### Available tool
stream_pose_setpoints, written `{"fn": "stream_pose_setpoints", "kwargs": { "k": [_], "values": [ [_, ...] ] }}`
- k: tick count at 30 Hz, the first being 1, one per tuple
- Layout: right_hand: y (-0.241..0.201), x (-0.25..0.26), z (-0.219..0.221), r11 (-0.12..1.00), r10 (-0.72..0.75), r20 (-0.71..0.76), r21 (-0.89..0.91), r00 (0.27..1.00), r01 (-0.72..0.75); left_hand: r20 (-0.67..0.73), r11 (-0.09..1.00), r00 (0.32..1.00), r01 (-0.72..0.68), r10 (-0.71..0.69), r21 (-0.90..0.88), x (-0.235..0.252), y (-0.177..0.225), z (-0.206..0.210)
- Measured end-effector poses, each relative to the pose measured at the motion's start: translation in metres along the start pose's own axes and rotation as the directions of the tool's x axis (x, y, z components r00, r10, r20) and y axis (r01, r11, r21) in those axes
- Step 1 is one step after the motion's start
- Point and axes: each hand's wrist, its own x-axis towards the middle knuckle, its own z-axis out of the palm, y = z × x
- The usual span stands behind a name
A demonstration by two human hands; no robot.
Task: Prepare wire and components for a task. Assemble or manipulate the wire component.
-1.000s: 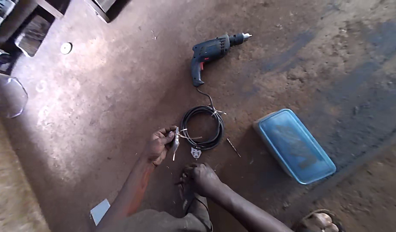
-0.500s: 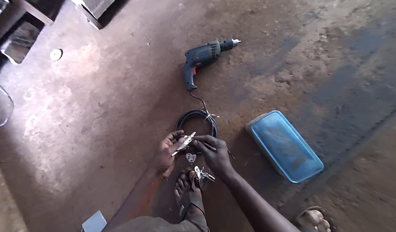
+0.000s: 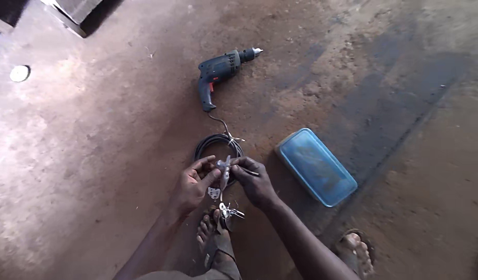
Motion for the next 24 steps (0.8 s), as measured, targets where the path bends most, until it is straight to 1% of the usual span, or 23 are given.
{"fn": "stream_pose_setpoints", "kwargs": {
  "k": [2, 4, 5, 7, 9, 10, 11, 12, 13, 14, 15, 16, 17, 18, 19, 20, 21, 24],
  "values": [
    [-0.002, -0.005, 0.001, 0.998, 0.018, -0.033, 0.067, 0.999, -0.016, -0.023, 0.98, 0.993, -0.108, 0.114, 0.169, 0.005, -0.001, 0.02],
    [-0.008, -0.011, -0.006, 0.996, -0.011, -0.083, 0.092, 0.997, 0.018, -0.019, 0.921, 0.964, -0.247, 0.264, 0.301, 0.014, -0.006, 0.043],
    [-0.014, -0.014, -0.013, 0.997, -0.02, -0.096, 0.076, 0.995, 0.027, 0.024, 0.891, 0.947, -0.308, 0.319, 0.333, 0.019, -0.007, 0.052],
    [-0.031, -0.019, -0.031, 0.999, -0.034, -0.149, -0.002, 0.988, 0.034, 0.179, 0.863, 0.913, -0.406, 0.367, 0.302, 0.03, -0.005, 0.07],
    [-0.054, -0.027, -0.059, 0.989, -0.08, -0.257, -0.144, 0.963, 0.043, 0.335, 0.856, 0.867, -0.457, 0.368, 0.241, 0.047, -0.003, 0.088],
    [-0.067, -0.031, -0.077, 0.969, -0.12, -0.323, -0.242, 0.939, 0.04, 0.381, 0.839, 0.854, -0.469, 0.354, 0.274, 0.058, -0.004, 0.098],
    [-0.08, -0.035, -0.096, 0.941, -0.164, -0.393, -0.337, 0.905, 0.024, 0.412, 0.808, 0.855, -0.469, 0.314, 0.358, 0.069, -0.003, 0.108],
    [-0.09, -0.039, -0.117, 0.9, -0.21, -0.452, -0.435, 0.867, -0.009, 0.435, 0.78, 0.87, -0.434, 0.232, 0.45, 0.08, -0.002, 0.117],
    [-0.1, -0.044, -0.138, 0.844, -0.241, -0.488, -0.532, 0.839, -0.067, 0.439, 0.766, 0.889, -0.371, 0.13, 0.526, 0.092, -0.001, 0.127],
    [-0.11, -0.049, -0.16, 0.765, -0.246, -0.506, -0.625, 0.827, -0.155, 0.431, 0.755, 0.901, -0.309, 0.039, 0.578, 0.102, 0.002, 0.136],
    [-0.119, -0.055, -0.178, 0.655, -0.228, -0.521, -0.707, 0.823, -0.266, 0.427, 0.745, 0.904, -0.266, -0.028, 0.612, 0.111, 0.003, 0.145],
    [-0.127, -0.06, -0.192, 0.523, -0.179, -0.543, -0.759, 0.82, -0.388, 0.431, 0.733, 0.901, -0.253, -0.061, 0.632, 0.117, 0.004, 0.151],
    [-0.132, -0.064, -0.204, 0.383, -0.099, -0.577, -0.774, 0.81, -0.504, 0.439, 0.728, 0.897, -0.266, -0.053, 0.632, 0.121, 0.003, 0.156],
    [-0.134, -0.066, -0.213, 0.245, -0.015, -0.61, -0.77, 0.792, -0.589, 0.439, 0.729, 0.898, -0.285, -0.024, 0.622, 0.121, 0.001, 0.161],
    [-0.132, -0.067, -0.22, 0.127, 0.069, -0.634, -0.76, 0.77, -0.637, 0.434, 0.729, 0.901, -0.3, 0.005, 0.615, 0.12, -0.001, 0.164],
    [-0.128, -0.068, -0.225, 0.04, 0.133, -0.648, -0.752, 0.75, -0.658, 0.422, 0.728, 0.906, -0.314, 0.036, 0.61, 0.121, -0.004, 0.167],
    [-0.124, -0.068, -0.228, -0.006, 0.179, -0.656, -0.746, 0.733, -0.666, 0.407, 0.726, 0.911, -0.325, 0.068, 0.607, 0.122, -0.006, 0.169],
    [-0.114, -0.072, -0.23, -0.002, 0.227, -0.684, -0.712, 0.694, -0.702, 0.383, 0.729, 0.919, -0.325, 0.093, 0.602, 0.123, -0.013, 0.166]
  ]
}}
